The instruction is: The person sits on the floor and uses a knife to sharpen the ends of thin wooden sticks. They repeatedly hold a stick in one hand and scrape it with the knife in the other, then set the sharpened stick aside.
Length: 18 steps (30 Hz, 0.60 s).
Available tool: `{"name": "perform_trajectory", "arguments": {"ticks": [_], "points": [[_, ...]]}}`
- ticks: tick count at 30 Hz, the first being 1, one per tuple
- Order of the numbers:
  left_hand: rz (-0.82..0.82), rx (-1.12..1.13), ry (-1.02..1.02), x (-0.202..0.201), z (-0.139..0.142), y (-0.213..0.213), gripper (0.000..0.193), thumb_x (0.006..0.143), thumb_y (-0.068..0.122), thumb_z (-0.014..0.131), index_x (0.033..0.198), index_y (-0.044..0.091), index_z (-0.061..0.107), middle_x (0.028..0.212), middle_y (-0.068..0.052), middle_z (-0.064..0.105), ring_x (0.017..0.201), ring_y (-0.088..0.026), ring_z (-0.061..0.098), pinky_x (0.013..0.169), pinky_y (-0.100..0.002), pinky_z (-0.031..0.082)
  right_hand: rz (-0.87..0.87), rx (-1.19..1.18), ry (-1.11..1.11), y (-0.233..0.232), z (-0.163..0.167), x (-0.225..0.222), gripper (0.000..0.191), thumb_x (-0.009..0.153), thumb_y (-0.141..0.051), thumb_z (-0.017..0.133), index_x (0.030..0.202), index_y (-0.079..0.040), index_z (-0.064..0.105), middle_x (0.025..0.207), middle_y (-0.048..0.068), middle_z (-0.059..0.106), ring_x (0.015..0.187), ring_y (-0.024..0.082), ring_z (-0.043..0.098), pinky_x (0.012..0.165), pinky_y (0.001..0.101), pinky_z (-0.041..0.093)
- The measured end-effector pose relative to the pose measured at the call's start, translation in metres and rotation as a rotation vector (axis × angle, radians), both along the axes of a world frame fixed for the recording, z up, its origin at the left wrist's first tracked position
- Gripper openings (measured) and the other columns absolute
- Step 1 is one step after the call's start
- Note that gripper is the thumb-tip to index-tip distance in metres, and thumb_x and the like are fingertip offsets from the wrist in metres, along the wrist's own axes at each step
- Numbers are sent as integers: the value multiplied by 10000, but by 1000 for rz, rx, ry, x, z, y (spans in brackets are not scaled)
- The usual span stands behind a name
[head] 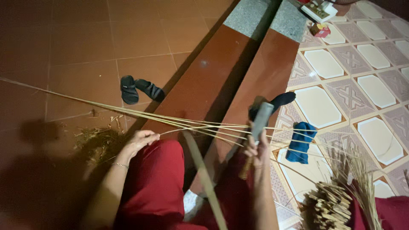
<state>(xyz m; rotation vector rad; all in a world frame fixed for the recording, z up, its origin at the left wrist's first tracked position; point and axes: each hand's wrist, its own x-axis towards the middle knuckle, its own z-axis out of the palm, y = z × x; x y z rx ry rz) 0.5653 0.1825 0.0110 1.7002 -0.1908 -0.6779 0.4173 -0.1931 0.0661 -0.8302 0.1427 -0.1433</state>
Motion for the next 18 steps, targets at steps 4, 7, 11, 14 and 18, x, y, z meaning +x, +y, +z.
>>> {"name": "perform_trajectory", "arguments": {"ticks": [4,7,11,14,18], "points": [[-47,-11,-61,-2,8,-25,261,929,311,724,923,63,806,834,11,730,739,-85,581,661,-267,462,189,73,101,49,-10,4,541,1020,-536,446,1309,-110,613,527,-44,407,366,58,304,333,231,259],[-127,-62,-224,-4,9,-38,241,923,286,717,903,61,802,863,-11,775,799,-84,667,728,-260,521,367,241,215,78,-30,13,573,1070,-585,438,924,-45,567,602,11,431,445,97,339,410,260,294],[-216,-55,-329,-9,11,-51,245,920,275,722,840,59,807,805,-42,797,739,-113,700,703,-291,553,560,303,100,113,-43,12,631,1102,-603,444,806,-52,529,586,18,421,457,111,353,426,264,305],[-320,-58,-457,-19,10,-56,273,931,288,713,813,55,791,753,-29,782,684,-99,689,645,-293,548,553,329,186,132,-46,7,556,1097,-586,433,938,-73,574,594,20,427,441,97,352,414,243,307],[-323,-90,-492,-32,8,-64,321,936,313,732,769,43,783,706,-39,769,631,-83,667,583,-286,528,416,271,316,147,-45,-10,479,1017,-525,413,1099,-93,601,567,14,422,390,86,342,358,225,309]]}}
